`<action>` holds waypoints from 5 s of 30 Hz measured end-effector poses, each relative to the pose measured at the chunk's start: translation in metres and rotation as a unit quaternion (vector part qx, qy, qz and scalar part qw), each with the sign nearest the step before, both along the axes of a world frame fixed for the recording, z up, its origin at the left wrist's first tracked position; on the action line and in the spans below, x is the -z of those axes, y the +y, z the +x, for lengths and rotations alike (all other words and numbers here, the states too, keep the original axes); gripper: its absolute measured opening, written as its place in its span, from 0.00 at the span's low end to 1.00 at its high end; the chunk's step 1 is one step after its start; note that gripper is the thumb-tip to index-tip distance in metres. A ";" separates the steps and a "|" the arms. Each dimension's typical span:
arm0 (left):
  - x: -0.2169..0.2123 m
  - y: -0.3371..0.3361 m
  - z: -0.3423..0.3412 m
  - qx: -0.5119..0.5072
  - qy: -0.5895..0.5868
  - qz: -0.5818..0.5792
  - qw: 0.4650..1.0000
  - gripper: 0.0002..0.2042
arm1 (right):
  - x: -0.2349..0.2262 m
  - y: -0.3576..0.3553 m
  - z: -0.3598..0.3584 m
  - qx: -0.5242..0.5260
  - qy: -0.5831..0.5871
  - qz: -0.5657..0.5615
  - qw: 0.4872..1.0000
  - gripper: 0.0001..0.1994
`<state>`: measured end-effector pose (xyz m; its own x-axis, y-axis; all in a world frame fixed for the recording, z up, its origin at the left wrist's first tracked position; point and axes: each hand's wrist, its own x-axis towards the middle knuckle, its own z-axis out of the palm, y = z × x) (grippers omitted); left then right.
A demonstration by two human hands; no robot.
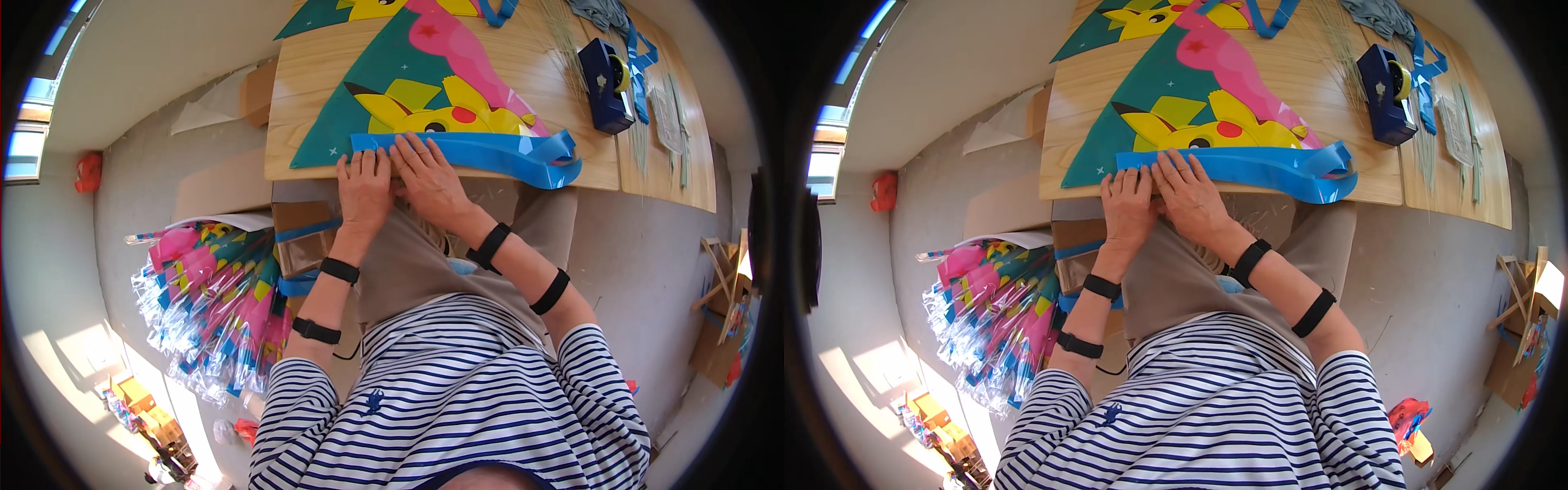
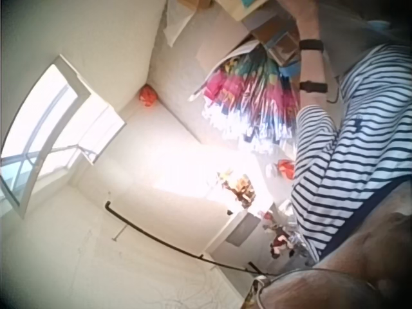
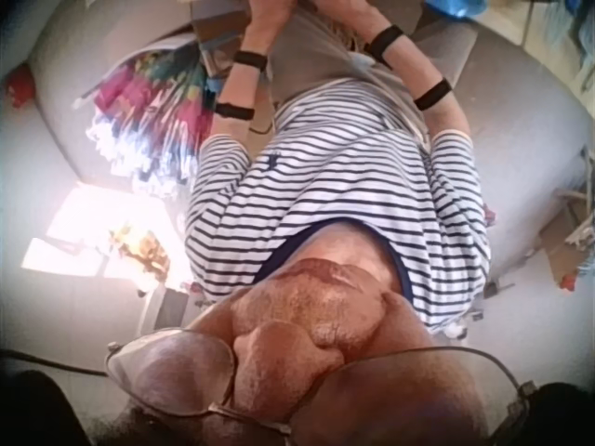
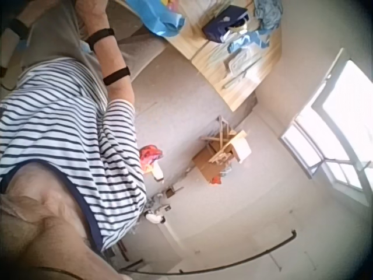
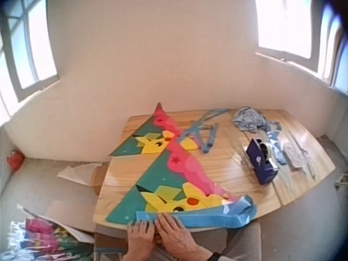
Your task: The recorder is assembling a colorful paper kite by applying adhesive tape to join different sections of the frame.
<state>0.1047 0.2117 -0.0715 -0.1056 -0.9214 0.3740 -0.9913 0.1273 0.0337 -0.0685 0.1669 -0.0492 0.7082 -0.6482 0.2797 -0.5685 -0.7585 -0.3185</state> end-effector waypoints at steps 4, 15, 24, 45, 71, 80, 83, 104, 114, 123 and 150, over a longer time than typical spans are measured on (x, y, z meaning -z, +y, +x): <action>-0.001 0.001 0.002 -0.001 -0.005 0.006 1.000 0.31 | 0.012 -0.002 0.003 -0.004 0.001 0.018 1.000 0.40; -0.020 0.007 0.048 0.024 0.548 0.103 0.830 0.21 | 0.018 -0.003 0.000 -0.017 -0.016 0.015 1.000 0.46; -0.028 -0.002 0.047 -0.024 0.712 0.068 0.698 0.15 | 0.014 -0.004 -0.003 -0.021 -0.021 0.024 0.999 0.47; -0.041 -0.029 0.057 -0.183 0.538 0.157 0.808 0.13 | 0.013 -0.003 -0.004 -0.023 -0.004 0.026 0.999 0.45; -0.019 -0.049 0.050 -0.211 0.414 0.102 0.879 0.12 | 0.010 -0.007 -0.007 -0.016 0.002 0.020 1.000 0.42; -0.019 -0.047 0.047 -0.206 0.374 0.097 0.899 0.11 | 0.014 -0.010 -0.018 -0.001 0.001 0.006 1.000 0.42; -0.021 -0.045 0.042 -0.190 0.323 0.084 0.923 0.11 | 0.015 -0.008 -0.016 0.003 -0.007 0.012 1.000 0.42; -0.015 -0.048 0.004 0.042 0.387 0.033 0.921 0.06 | 0.021 -0.007 -0.017 0.005 -0.029 0.011 0.999 0.44; -0.012 -0.051 -0.007 -0.017 0.346 0.035 0.938 0.10 | 0.017 -0.010 -0.024 0.015 -0.090 0.024 0.996 0.37; -0.015 -0.051 -0.011 -0.024 0.365 0.048 0.930 0.11 | -0.031 0.007 -0.100 0.185 -0.135 -0.033 0.973 0.33; -0.013 -0.057 -0.005 -0.019 0.363 0.067 0.929 0.12 | -0.084 -0.105 -0.324 0.233 0.006 0.316 0.920 0.15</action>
<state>0.0993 0.1552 -0.0581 0.1630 -0.9626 0.2162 -0.7056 0.0394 0.7075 -0.3926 0.0617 0.0351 0.3136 -0.9125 -0.2629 -0.7906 -0.0975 -0.6045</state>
